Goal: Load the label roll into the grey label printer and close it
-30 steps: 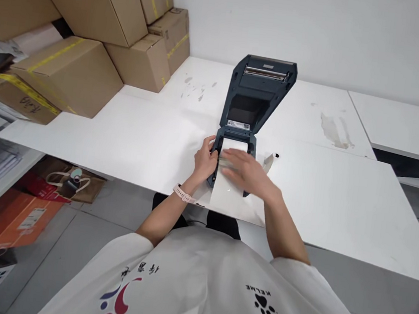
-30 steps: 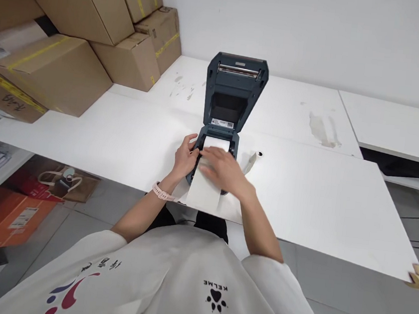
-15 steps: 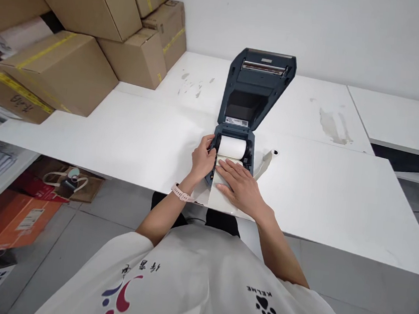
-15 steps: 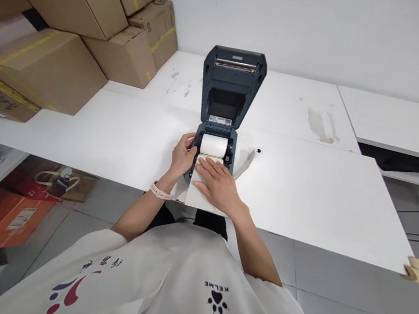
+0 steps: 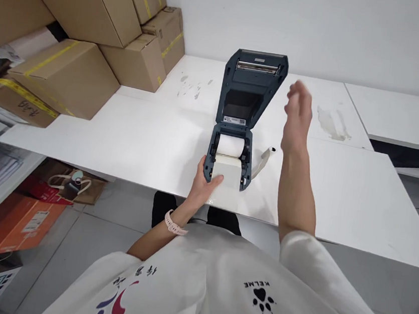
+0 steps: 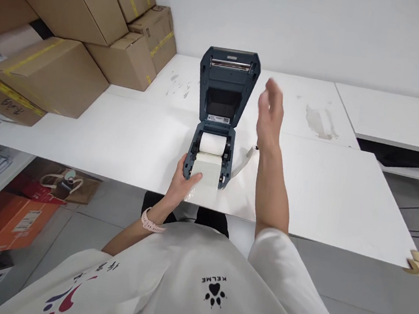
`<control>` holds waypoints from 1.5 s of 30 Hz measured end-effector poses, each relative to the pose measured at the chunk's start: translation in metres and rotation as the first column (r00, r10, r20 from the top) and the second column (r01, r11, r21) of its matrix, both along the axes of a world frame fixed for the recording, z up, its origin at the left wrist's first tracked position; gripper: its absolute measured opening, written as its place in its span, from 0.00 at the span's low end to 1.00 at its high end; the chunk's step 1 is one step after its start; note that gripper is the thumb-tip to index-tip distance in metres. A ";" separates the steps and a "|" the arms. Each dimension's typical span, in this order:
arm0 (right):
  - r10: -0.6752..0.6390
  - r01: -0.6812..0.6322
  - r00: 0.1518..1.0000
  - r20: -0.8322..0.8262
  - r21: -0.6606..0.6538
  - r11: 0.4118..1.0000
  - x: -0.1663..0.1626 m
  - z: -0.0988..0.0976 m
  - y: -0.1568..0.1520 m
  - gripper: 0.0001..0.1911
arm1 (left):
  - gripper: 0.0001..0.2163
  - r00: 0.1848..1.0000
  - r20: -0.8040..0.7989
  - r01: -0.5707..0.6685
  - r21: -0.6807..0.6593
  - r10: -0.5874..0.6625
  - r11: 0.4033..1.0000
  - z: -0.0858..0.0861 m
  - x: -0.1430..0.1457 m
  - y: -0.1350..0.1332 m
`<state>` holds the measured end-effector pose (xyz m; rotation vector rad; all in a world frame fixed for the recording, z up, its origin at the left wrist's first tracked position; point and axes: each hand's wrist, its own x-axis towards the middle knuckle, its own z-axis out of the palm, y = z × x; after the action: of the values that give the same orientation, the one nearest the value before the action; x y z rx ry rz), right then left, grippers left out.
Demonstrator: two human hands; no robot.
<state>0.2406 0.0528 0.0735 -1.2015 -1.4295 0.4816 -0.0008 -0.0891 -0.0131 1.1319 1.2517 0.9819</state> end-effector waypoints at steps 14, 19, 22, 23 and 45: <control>0.208 -0.200 0.974 0.091 -0.087 0.976 -0.028 -0.012 -0.055 0.46 | 0.34 0.990 0.104 -0.097 -0.024 0.099 0.995 0.000 -0.024 0.011; 0.207 -0.184 0.930 0.304 -0.101 0.978 -0.043 -0.054 -0.115 0.27 | 0.34 0.991 0.098 -0.092 0.038 0.088 0.995 0.012 -0.011 0.025; 0.131 -0.103 0.936 0.326 -0.100 0.990 -0.052 -0.066 -0.128 0.25 | 0.34 0.992 0.101 -0.078 0.011 0.076 0.997 0.012 0.001 0.026; 0.116 -0.087 0.935 0.335 -0.098 0.991 -0.055 -0.069 -0.129 0.25 | 0.35 0.991 0.104 -0.084 0.004 0.083 0.996 0.011 0.003 0.026; -0.017 0.015 0.936 0.351 0.007 1.000 -0.061 -0.090 -0.134 0.24 | 0.19 0.945 -0.166 -0.262 0.128 0.282 0.956 -0.024 -0.002 -0.042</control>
<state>0.1795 -0.0809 -0.0162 -1.3425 -1.7203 0.2586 -0.0029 -0.1312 -0.0367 1.1702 1.5507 1.1816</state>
